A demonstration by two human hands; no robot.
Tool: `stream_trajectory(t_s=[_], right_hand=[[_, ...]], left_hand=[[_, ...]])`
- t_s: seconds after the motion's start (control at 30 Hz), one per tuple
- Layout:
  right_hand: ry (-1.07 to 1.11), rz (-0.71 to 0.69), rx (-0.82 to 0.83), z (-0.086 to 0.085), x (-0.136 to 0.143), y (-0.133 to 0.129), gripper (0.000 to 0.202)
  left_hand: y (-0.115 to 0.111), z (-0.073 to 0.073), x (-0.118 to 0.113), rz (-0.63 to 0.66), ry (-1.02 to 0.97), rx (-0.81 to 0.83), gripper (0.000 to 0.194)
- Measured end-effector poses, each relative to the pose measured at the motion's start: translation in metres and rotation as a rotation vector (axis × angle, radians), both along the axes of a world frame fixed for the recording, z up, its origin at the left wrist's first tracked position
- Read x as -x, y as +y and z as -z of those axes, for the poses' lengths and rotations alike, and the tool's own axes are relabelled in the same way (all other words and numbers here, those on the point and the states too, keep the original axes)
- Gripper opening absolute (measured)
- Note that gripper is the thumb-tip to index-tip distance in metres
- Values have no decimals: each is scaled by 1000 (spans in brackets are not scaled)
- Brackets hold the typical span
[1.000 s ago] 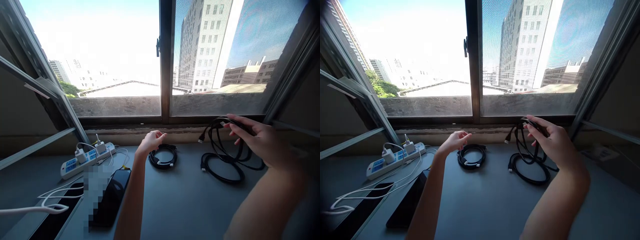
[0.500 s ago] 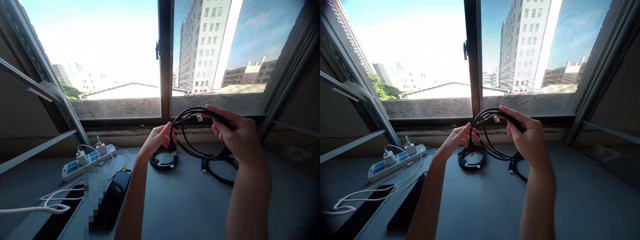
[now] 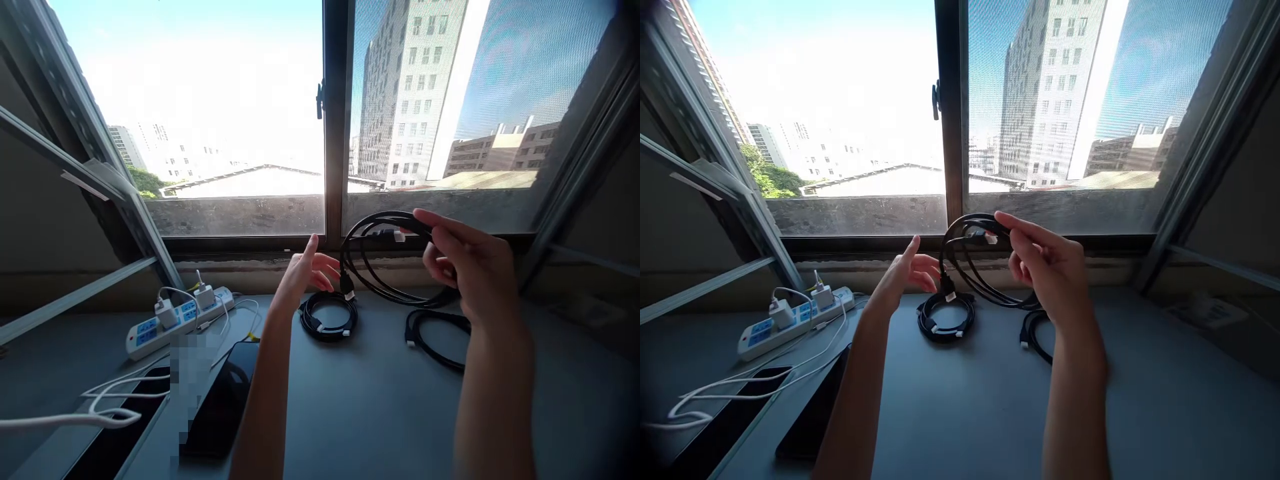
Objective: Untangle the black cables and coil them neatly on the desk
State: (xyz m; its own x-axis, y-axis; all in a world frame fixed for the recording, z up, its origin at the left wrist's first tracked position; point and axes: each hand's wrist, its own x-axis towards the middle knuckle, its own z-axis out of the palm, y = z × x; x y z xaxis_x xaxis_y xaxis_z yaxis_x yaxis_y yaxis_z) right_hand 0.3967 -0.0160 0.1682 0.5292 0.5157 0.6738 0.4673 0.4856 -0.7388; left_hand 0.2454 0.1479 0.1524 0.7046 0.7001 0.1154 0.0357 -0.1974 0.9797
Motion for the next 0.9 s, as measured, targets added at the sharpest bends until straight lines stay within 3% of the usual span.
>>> stream_trajectory(t_s=[0.1, 0.17, 0.27, 0.37, 0.5, 0.63, 0.73, 0.9], right_hand=[[-115, -96, -43, 5, -3, 1, 24], [-203, -177, -38, 9, -4, 0, 23], [-351, -335, 93, 11, -8, -3, 18], [-481, -462, 287, 10, -12, -4, 14], [-575, -511, 485, 10, -15, 2, 16], [-548, -627, 603, 16, -9, 13, 48], [-437, -679, 563, 18, 1, 18, 74], [-257, -580, 444, 13, 16, 27, 50]], left_hand=[[3, 1, 4, 202, 43, 120, 83], [4, 0, 6, 265, 3, 180, 85], [3, -4, 10, 217, -97, 242, 77], [0, -8, 14, 121, -210, 247, 49], [-8, -10, 17, 113, -314, 202, 31], [-21, -12, 12, 201, -343, 136, 36], [-34, -14, 6, 220, -348, 96, 34], [-51, -17, 0, 108, -360, 47, 25]])
